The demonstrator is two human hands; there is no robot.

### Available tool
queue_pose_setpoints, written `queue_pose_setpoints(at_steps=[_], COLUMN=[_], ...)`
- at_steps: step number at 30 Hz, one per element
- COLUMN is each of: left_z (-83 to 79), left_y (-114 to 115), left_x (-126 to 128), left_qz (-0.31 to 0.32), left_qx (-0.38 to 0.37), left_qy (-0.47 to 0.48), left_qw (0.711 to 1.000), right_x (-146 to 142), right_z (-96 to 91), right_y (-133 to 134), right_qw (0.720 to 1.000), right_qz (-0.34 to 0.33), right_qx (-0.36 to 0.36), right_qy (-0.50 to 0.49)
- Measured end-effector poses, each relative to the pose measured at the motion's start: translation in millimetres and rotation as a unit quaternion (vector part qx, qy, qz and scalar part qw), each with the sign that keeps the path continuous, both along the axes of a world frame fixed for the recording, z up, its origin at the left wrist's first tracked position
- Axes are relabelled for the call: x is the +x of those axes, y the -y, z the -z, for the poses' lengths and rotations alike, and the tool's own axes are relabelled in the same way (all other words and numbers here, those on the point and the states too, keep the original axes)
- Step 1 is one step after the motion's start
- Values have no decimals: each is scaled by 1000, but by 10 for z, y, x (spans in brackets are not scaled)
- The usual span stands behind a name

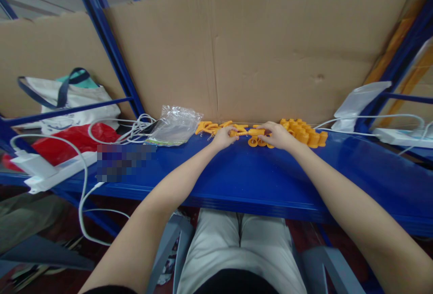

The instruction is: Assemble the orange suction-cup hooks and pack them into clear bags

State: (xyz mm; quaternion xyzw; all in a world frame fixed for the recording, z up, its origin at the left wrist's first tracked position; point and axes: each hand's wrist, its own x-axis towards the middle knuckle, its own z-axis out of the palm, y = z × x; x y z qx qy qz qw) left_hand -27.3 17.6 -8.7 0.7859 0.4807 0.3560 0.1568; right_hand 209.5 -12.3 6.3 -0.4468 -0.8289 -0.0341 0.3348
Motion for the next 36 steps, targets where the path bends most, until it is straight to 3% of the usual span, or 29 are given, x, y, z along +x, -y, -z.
queue_pose_setpoints(at_steps=[4,9,13,17,23,30,36], left_z=[-62,-77,-54,-28,-31,-49,-66], left_y=[61,97,85,50,56,71,87], left_x=[-21,-3,3,-9,-15,-24,-22], left_qz=[-9,14,12,20,23,5,6], left_qx=[101,164,171,185,183,176,176], left_qy=[-81,-127,-137,-142,-148,-158,-151], left_qw=[992,978,976,972,972,972,973], right_x=[-9,76,108,34,-80,-3,-33], right_z=[0,-4,-30,-72,-139,-158,-119], right_y=[5,5,30,97,210,258,191], right_qw=[993,964,938,925,918,898,902], right_qz=[22,-40,-57,-29,15,-32,-17], right_qx=[-73,-165,-226,-271,-295,-339,-332], right_qy=[-93,-204,-257,-265,-265,-279,-276])
